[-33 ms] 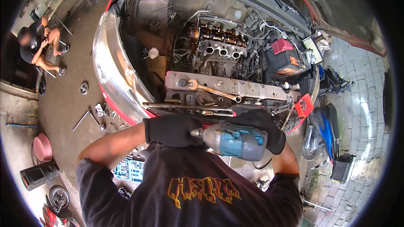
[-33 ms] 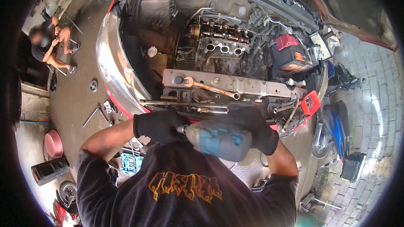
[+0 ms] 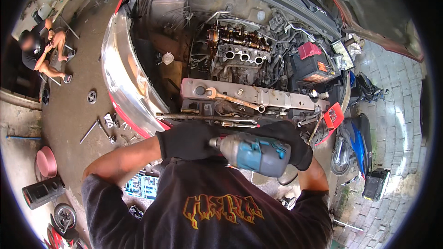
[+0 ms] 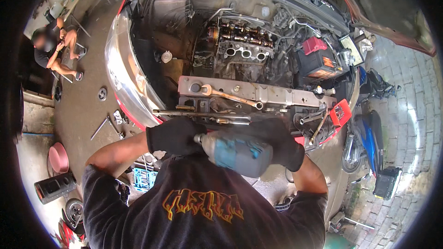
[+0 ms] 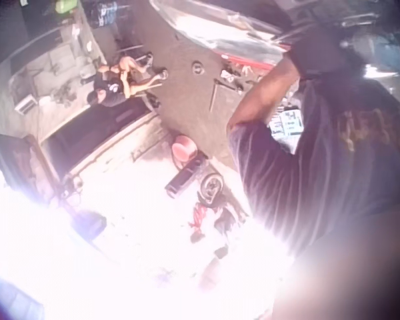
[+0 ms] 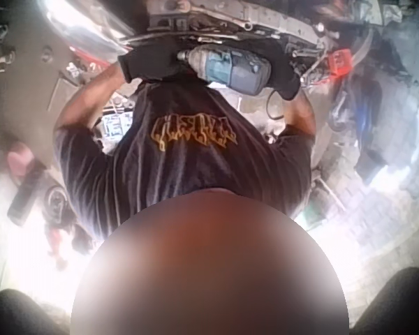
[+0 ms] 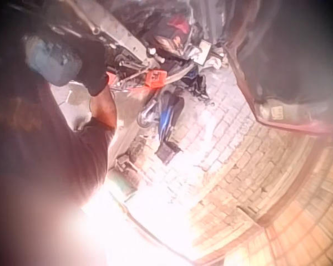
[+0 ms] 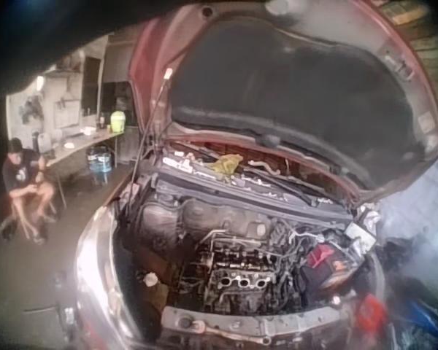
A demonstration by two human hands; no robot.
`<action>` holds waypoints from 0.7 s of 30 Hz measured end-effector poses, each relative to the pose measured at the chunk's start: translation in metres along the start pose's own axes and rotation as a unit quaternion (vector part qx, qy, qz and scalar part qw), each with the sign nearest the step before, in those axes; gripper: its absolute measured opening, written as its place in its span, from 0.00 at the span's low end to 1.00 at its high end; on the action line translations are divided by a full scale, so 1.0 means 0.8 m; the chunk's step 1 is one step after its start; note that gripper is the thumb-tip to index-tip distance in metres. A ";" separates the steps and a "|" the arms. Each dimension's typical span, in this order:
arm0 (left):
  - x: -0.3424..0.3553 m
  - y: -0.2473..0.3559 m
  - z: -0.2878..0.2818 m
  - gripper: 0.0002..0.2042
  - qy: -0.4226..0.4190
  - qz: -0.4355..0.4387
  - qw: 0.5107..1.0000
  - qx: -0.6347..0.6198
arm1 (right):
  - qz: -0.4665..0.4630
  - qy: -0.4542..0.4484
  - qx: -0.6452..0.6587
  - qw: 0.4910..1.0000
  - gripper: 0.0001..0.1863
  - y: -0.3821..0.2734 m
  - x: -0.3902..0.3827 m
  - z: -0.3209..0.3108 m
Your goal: The person works on a car engine with the hood open, using a power impact wrench to remove bolts from the engine block. They handle various tools and engine components while another person sits nearby.
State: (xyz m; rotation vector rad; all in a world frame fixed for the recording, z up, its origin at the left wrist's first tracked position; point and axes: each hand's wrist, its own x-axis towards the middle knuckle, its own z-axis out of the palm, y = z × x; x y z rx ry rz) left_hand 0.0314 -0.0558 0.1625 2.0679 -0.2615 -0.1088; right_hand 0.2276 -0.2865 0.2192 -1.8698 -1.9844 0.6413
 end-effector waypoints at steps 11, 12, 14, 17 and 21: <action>0.068 0.002 -0.092 0.12 0.286 -0.067 0.854 0.430 | 0.234 0.226 0.535 0.780 0.19 -0.020 0.064 0.018; 0.070 0.007 -0.101 0.13 0.275 -0.066 0.852 0.440 | 0.257 0.234 0.581 0.736 0.19 -0.022 0.068 0.015; 0.072 0.016 -0.116 0.14 0.250 -0.067 0.851 0.457 | 0.229 0.229 0.624 0.712 0.18 -0.026 0.077 0.012; 0.069 0.024 -0.128 0.12 0.251 -0.038 0.869 0.426 | 0.249 0.233 0.441 0.830 0.18 -0.026 0.082 0.006; 0.058 0.019 -0.137 0.12 0.081 -0.037 0.949 0.301 | -0.057 0.282 0.039 0.957 0.17 -0.002 0.074 -0.010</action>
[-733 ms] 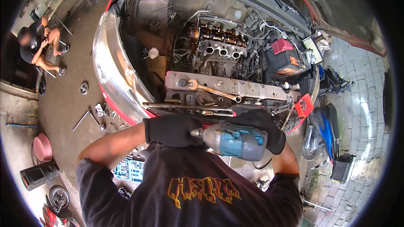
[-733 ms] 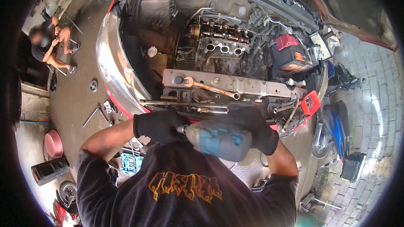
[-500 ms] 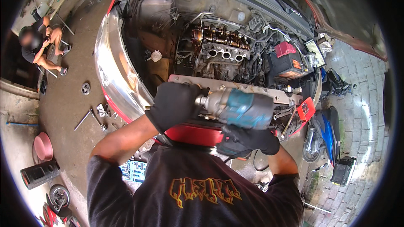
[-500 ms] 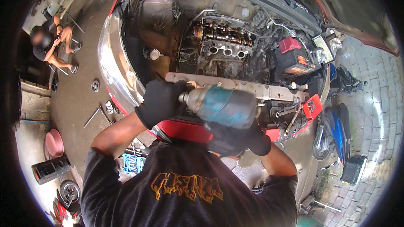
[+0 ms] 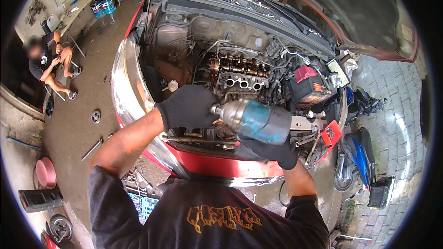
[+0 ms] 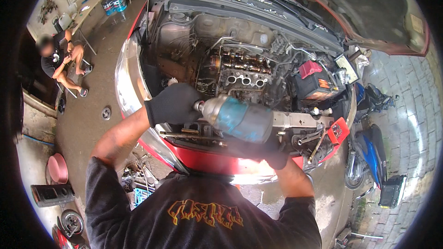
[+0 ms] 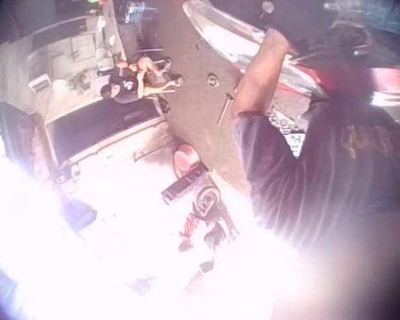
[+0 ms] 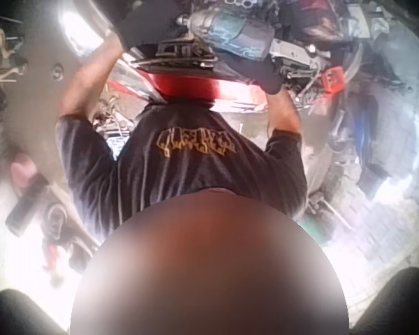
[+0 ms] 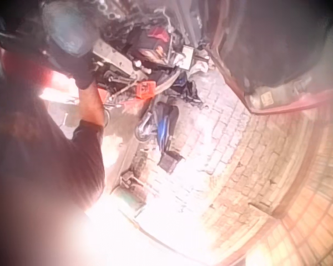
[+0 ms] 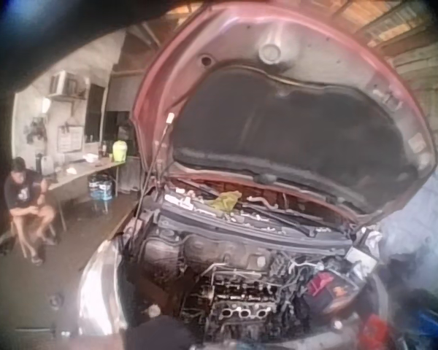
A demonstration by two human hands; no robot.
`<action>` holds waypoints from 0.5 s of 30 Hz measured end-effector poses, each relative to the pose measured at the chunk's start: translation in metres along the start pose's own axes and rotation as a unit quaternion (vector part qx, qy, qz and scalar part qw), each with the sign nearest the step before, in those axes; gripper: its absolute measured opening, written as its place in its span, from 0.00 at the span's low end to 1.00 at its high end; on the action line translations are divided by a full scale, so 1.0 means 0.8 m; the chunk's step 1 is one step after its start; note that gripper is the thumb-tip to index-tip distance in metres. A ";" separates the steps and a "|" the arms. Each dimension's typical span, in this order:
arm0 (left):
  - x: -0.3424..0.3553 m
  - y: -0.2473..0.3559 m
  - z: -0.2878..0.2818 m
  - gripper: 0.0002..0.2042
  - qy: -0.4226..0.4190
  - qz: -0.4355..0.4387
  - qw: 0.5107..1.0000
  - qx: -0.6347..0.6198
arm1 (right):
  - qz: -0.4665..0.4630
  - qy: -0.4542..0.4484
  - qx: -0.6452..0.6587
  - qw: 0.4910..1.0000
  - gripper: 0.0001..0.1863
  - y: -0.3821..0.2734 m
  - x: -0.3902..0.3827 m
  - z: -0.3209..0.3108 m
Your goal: The person works on a car engine with the hood open, using a power impact wrench to remove bolts from the engine block. They handle various tools and engine components while another person sits nearby.
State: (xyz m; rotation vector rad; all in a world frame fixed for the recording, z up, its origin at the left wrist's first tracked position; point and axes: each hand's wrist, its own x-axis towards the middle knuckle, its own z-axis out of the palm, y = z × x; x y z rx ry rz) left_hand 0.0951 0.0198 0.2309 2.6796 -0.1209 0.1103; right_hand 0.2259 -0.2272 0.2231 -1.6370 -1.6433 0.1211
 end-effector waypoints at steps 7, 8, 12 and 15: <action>-0.015 0.008 0.030 0.13 -0.059 0.036 0.990 -0.121 | -0.066 -0.131 -0.159 0.976 0.22 0.026 -0.029 -0.008; -0.015 0.010 0.031 0.12 -0.033 0.033 0.995 -0.085 | -0.073 -0.104 -0.127 0.984 0.22 0.022 -0.031 -0.004; -0.009 0.015 0.028 0.09 0.061 0.008 0.997 0.048 | 0.119 -0.046 0.076 0.989 0.26 0.002 -0.034 0.004; -0.006 0.024 0.028 0.09 0.137 -0.019 0.988 0.076 | 0.108 -0.048 0.034 0.992 0.23 -0.004 -0.033 0.005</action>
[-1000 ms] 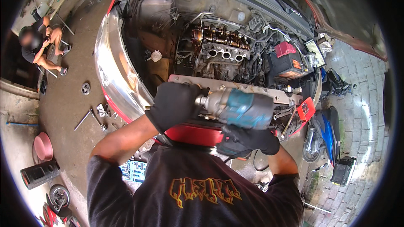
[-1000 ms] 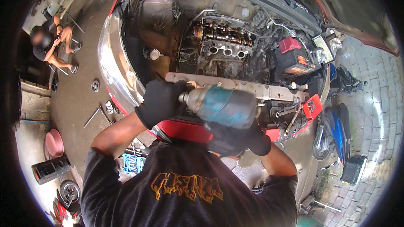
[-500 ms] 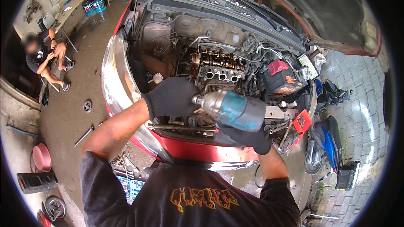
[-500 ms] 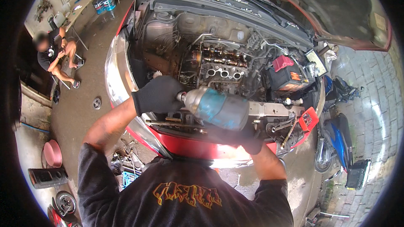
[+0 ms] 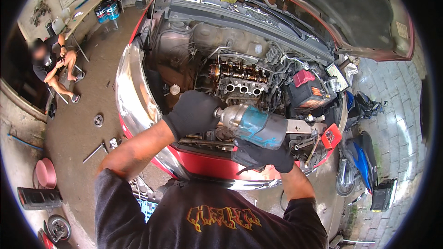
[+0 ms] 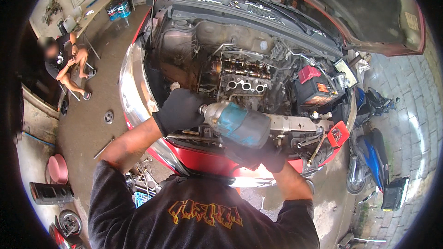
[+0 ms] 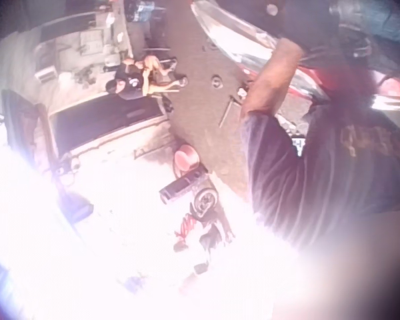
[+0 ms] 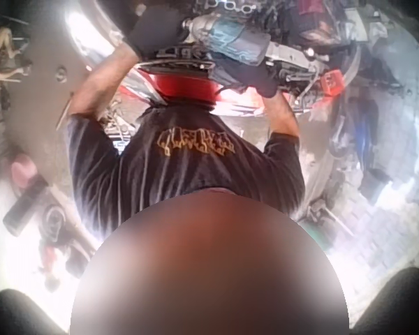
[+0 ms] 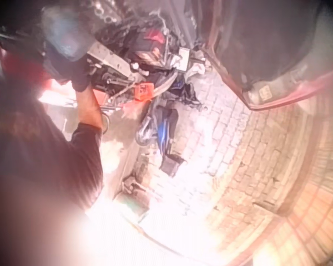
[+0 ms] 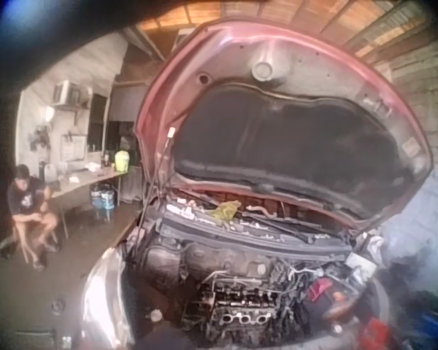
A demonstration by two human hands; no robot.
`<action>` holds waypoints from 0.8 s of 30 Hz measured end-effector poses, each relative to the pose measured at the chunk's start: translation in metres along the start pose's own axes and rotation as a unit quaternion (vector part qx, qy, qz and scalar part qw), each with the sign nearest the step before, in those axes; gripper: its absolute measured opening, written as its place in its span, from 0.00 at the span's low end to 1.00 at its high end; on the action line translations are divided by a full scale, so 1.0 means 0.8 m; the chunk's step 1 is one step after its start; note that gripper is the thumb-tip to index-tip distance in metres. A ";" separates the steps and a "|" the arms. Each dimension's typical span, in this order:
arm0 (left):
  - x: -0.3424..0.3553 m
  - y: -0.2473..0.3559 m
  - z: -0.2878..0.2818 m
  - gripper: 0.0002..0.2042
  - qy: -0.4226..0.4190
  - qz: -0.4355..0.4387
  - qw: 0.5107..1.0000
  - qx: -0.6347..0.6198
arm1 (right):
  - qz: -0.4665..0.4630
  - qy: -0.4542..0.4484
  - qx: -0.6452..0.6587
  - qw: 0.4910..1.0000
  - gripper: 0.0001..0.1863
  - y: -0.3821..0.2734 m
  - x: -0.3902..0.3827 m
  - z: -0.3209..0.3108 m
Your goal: The person works on a car engine with the hood open, using a power impact wrench to remove bolts from the engine block. They handle various tools and engine components while another person sits nearby.
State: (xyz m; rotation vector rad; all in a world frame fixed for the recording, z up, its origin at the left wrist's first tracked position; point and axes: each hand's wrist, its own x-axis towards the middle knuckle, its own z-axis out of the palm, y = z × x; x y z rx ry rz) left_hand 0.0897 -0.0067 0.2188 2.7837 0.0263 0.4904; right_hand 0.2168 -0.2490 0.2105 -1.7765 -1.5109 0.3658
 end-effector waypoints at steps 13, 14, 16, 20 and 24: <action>0.018 -0.013 -0.009 0.14 0.068 -0.037 0.981 0.176 | 0.221 -0.040 0.563 0.796 0.17 -0.006 0.024 0.042; 0.016 -0.012 -0.009 0.14 0.059 -0.048 0.982 0.173 | 0.236 -0.019 0.560 0.794 0.16 -0.007 0.024 0.042; 0.010 -0.011 -0.009 0.14 0.045 -0.063 0.984 0.160 | 0.276 0.005 0.606 0.746 0.16 -0.007 0.022 0.040; 0.006 -0.011 -0.007 0.13 0.044 -0.057 0.990 0.125 | 0.226 -0.007 0.491 0.841 0.16 0.003 0.016 0.040; 0.005 -0.011 -0.005 0.14 0.055 -0.037 0.992 0.109 | 0.278 0.013 0.510 0.814 0.18 0.011 0.011 0.040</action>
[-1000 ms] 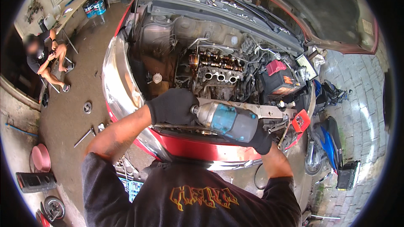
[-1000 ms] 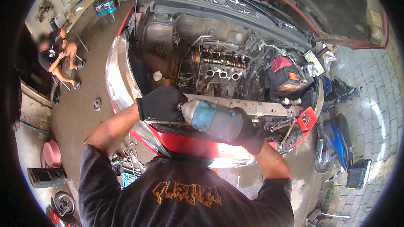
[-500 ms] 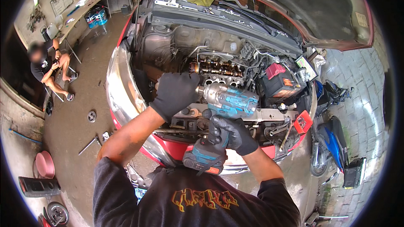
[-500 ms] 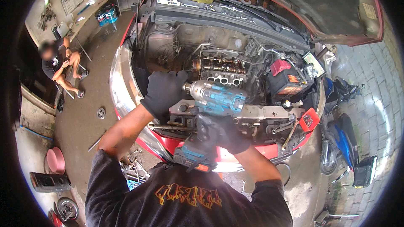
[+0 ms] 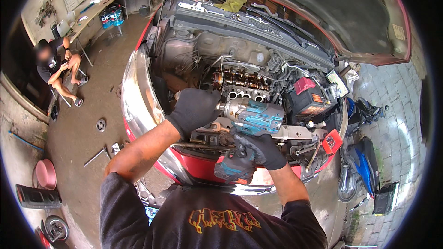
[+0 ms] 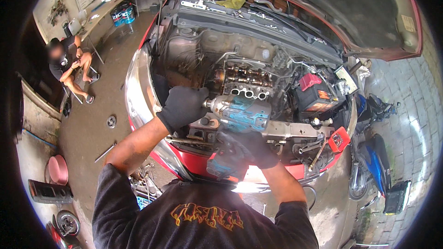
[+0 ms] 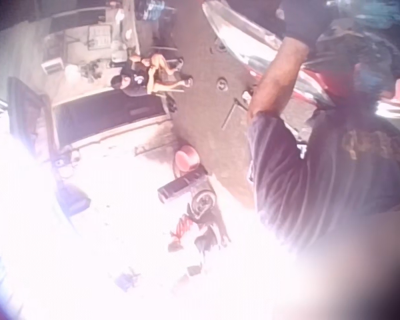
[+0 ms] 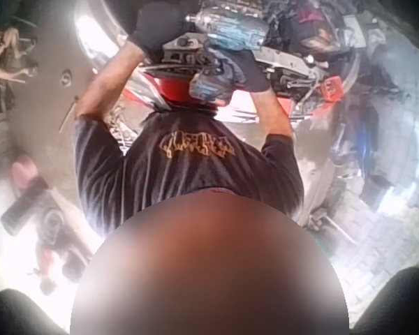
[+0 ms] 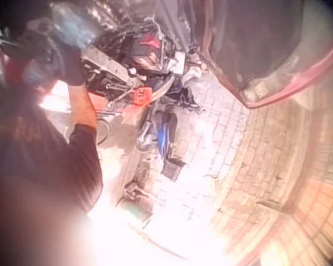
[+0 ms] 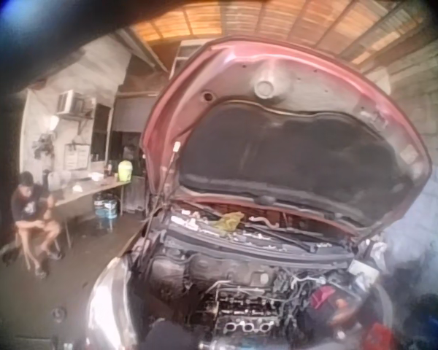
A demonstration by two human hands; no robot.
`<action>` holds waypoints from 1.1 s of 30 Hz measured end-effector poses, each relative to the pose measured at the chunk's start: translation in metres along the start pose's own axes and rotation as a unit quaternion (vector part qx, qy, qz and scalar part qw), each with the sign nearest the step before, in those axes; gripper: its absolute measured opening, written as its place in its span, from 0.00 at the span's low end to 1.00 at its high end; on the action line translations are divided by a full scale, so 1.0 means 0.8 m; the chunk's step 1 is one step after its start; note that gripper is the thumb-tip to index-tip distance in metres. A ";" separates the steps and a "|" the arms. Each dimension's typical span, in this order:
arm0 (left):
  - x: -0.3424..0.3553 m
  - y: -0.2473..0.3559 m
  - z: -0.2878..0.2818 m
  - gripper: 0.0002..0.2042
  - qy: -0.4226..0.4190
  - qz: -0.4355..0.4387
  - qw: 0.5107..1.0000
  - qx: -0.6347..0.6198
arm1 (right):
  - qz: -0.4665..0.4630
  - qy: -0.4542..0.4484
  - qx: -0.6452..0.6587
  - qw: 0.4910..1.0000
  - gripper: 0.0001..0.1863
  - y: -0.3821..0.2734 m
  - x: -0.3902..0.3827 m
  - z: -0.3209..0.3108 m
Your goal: The person works on a car engine with the hood open, using a power impact wrench to remove bolts from the engine block. They handle various tools and engine components while another person sits nearby.
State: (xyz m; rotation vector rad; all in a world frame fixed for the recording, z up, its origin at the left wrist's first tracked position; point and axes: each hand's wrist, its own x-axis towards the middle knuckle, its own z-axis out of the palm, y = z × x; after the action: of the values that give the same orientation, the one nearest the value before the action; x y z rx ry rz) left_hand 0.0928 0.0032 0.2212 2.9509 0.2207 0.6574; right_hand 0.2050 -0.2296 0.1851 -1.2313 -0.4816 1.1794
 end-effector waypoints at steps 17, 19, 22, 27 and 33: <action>-0.003 0.010 -0.001 0.09 0.025 0.008 0.999 0.036 | -0.032 0.038 -0.116 0.992 0.19 -0.015 -0.012 0.022; -0.002 0.009 -0.001 0.11 0.044 0.008 0.999 0.028 | -0.009 0.037 -0.067 0.997 0.18 -0.018 -0.016 0.026; -0.001 0.005 0.000 0.14 0.039 0.001 0.999 -0.003 | -0.016 -0.016 0.026 0.999 0.17 -0.028 -0.022 0.032; -0.015 0.002 -0.004 0.13 0.022 -0.032 0.988 -0.147 | -0.014 -0.059 0.045 0.997 0.17 -0.047 -0.035 0.047; -0.032 -0.007 -0.022 0.13 -0.077 -0.018 0.922 -0.378 | -0.122 -0.022 -0.178 0.976 0.20 -0.063 -0.046 0.054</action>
State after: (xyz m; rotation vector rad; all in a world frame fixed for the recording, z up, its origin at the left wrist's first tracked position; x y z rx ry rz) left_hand 0.0617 0.0058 0.2255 2.2256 -0.0028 0.3768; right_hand 0.1770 -0.2367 0.2552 -1.4051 -0.8816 0.9370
